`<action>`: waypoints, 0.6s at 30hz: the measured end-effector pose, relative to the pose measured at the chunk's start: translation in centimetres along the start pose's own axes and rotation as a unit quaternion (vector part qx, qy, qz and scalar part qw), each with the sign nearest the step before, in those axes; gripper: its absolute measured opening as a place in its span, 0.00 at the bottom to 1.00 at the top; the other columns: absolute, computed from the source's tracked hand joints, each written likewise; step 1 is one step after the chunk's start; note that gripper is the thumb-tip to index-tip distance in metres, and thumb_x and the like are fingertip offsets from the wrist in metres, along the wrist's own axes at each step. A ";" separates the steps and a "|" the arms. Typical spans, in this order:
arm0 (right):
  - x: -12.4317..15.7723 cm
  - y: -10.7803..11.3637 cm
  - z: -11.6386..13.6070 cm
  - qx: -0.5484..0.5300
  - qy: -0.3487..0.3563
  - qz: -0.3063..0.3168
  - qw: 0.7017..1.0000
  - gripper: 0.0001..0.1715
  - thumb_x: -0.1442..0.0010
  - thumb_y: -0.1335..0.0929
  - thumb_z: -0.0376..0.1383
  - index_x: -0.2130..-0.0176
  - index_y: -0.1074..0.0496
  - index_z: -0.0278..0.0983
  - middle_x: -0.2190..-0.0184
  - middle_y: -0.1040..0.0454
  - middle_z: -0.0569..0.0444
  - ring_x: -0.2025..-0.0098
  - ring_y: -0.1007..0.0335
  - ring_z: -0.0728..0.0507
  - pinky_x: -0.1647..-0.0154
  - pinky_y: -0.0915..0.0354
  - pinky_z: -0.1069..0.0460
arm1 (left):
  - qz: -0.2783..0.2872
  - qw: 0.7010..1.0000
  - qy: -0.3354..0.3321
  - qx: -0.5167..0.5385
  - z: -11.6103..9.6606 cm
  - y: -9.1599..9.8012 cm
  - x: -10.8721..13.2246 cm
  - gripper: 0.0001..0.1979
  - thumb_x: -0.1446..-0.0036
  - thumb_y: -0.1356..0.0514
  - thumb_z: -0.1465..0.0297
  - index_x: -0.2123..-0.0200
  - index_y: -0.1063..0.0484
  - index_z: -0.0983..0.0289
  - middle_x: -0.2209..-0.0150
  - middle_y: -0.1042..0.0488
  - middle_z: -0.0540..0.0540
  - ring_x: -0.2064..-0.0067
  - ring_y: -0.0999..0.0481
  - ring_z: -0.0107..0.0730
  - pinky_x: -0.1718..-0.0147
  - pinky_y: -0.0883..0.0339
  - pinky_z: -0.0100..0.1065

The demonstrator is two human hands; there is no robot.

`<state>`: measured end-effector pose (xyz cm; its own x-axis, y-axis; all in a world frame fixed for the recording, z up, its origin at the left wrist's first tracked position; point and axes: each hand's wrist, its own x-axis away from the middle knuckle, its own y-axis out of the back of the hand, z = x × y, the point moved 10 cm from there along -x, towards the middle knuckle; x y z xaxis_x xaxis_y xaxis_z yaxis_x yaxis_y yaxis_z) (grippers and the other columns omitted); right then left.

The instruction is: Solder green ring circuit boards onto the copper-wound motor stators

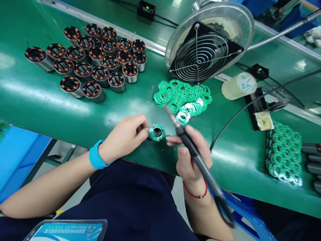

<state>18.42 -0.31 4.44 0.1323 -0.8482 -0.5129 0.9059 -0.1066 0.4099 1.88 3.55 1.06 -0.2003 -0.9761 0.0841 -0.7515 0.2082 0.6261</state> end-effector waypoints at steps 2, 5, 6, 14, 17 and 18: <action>-0.3 -1.1 -0.8 0.024 -0.037 0.051 0.998 0.25 0.31 0.36 0.35 0.37 0.38 0.46 0.58 0.18 0.52 0.55 0.18 0.40 0.51 0.23 0.41 | 0.001 1.000 -0.008 -0.007 -0.2 0.1 -0.1 0.04 0.47 0.48 0.72 0.74 0.36 0.61 0.77 0.33 0.46 0.75 0.36 0.26 0.73 0.44 0.30; -0.5 -3.7 -1.1 0.028 -0.041 0.171 0.984 0.35 0.37 0.31 0.33 0.35 0.43 0.44 0.39 0.28 0.44 0.38 0.29 0.36 0.39 0.29 0.38 | 0.007 1.000 -0.017 -0.011 -0.2 0.2 -0.2 0.05 0.47 0.48 0.73 0.74 0.36 0.61 0.78 0.35 0.46 0.75 0.37 0.26 0.73 0.44 0.30; -0.4 -4.5 -1.2 0.025 -0.036 0.205 0.978 0.37 0.38 0.31 0.32 0.34 0.45 0.43 0.36 0.32 0.42 0.36 0.31 0.36 0.38 0.30 0.37 | 0.011 1.000 -0.016 -0.010 -0.1 0.1 -0.2 0.05 0.47 0.48 0.73 0.74 0.36 0.61 0.78 0.35 0.46 0.75 0.36 0.26 0.73 0.44 0.30; -0.5 -5.0 -1.2 0.054 0.021 0.175 0.983 0.31 0.36 0.30 0.36 0.37 0.41 0.44 0.50 0.22 0.47 0.50 0.22 0.37 0.48 0.27 0.39 | 0.124 0.973 0.090 0.174 1.9 -2.6 0.9 0.18 0.38 0.45 0.58 0.51 0.29 0.63 0.64 0.23 0.52 0.70 0.25 0.31 0.70 0.29 0.33; -0.9 -4.2 0.1 0.047 0.047 0.136 0.988 0.31 0.36 0.30 0.37 0.37 0.42 0.46 0.48 0.22 0.47 0.50 0.22 0.37 0.49 0.26 0.40 | 0.163 0.947 0.089 0.263 0.8 -3.4 0.9 0.16 0.38 0.44 0.62 0.51 0.26 0.62 0.60 0.20 0.54 0.62 0.22 0.34 0.61 0.25 0.36; -1.0 -4.0 0.5 0.038 0.048 0.128 0.990 0.32 0.35 0.30 0.37 0.37 0.43 0.46 0.47 0.23 0.47 0.49 0.23 0.38 0.49 0.26 0.40 | 0.165 0.934 0.102 0.301 0.6 -3.5 0.9 0.16 0.38 0.44 0.63 0.52 0.25 0.63 0.59 0.20 0.55 0.61 0.22 0.35 0.59 0.24 0.37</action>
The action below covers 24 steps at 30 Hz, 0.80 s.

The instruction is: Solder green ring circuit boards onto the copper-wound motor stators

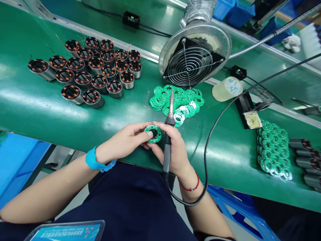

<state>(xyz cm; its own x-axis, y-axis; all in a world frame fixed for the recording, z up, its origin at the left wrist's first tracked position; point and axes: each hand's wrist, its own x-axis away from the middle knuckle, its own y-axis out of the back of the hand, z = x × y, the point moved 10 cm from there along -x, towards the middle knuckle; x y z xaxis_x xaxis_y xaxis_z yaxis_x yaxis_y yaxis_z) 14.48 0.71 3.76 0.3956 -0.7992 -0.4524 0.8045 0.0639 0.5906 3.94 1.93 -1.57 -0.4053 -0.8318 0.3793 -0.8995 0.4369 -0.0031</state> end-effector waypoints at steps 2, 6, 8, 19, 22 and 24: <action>-0.1 0.5 0.5 -0.020 -0.009 -0.011 1.000 0.33 0.34 0.31 0.37 0.36 0.46 0.47 0.45 0.24 0.47 0.46 0.23 0.38 0.46 0.27 0.39 | -0.002 0.997 0.023 0.071 0.1 -0.2 0.0 0.13 0.38 0.43 0.64 0.56 0.22 0.63 0.58 0.20 0.56 0.59 0.21 0.36 0.58 0.23 0.38; 0.3 0.9 0.9 -0.070 -0.027 -0.046 0.996 0.31 0.34 0.32 0.36 0.37 0.46 0.47 0.44 0.26 0.46 0.43 0.25 0.39 0.42 0.28 0.39 | -0.013 0.988 0.037 0.151 0.0 -0.9 0.5 0.12 0.39 0.42 0.66 0.59 0.20 0.63 0.58 0.19 0.56 0.55 0.21 0.37 0.55 0.23 0.39; 0.7 0.7 0.9 -0.121 -0.039 -0.087 0.988 0.30 0.35 0.33 0.36 0.38 0.46 0.46 0.44 0.27 0.45 0.42 0.26 0.39 0.41 0.28 0.38 | -0.021 0.986 0.027 0.161 -0.1 -1.3 0.7 0.14 0.39 0.42 0.65 0.54 0.21 0.62 0.54 0.19 0.56 0.52 0.21 0.39 0.53 0.23 0.39; 1.1 0.2 0.3 -0.205 -0.073 -0.105 0.970 0.32 0.34 0.34 0.33 0.36 0.47 0.45 0.46 0.26 0.45 0.41 0.27 0.40 0.37 0.31 0.36 | -0.089 0.995 -0.020 0.030 -0.6 0.1 1.3 0.27 0.40 0.40 0.65 0.39 0.29 0.67 0.46 0.21 0.58 0.48 0.22 0.41 0.44 0.29 0.42; 0.8 2.2 0.4 -0.154 -0.038 -0.088 0.983 0.30 0.35 0.33 0.29 0.37 0.41 0.47 0.52 0.22 0.51 0.49 0.22 0.43 0.44 0.26 0.43 | -0.042 0.996 0.031 0.075 0.8 -0.3 1.3 0.30 0.41 0.39 0.63 0.37 0.31 0.67 0.51 0.19 0.59 0.60 0.20 0.35 0.52 0.25 0.41; 0.4 3.2 0.9 -0.107 -0.002 -0.081 0.991 0.31 0.36 0.33 0.25 0.39 0.38 0.48 0.56 0.21 0.55 0.54 0.21 0.45 0.48 0.25 0.46 | -0.020 0.991 0.056 0.122 1.9 -0.9 1.3 0.31 0.41 0.38 0.62 0.37 0.32 0.68 0.52 0.20 0.59 0.64 0.21 0.32 0.56 0.25 0.38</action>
<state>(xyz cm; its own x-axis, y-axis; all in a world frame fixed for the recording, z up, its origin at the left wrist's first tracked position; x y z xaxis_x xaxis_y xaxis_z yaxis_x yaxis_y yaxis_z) 16.82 0.04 6.04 0.2520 -0.8122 -0.5262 0.9330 0.0596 0.3549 3.88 -0.16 -2.80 -0.3601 -0.7978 0.4836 -0.9327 0.2970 -0.2046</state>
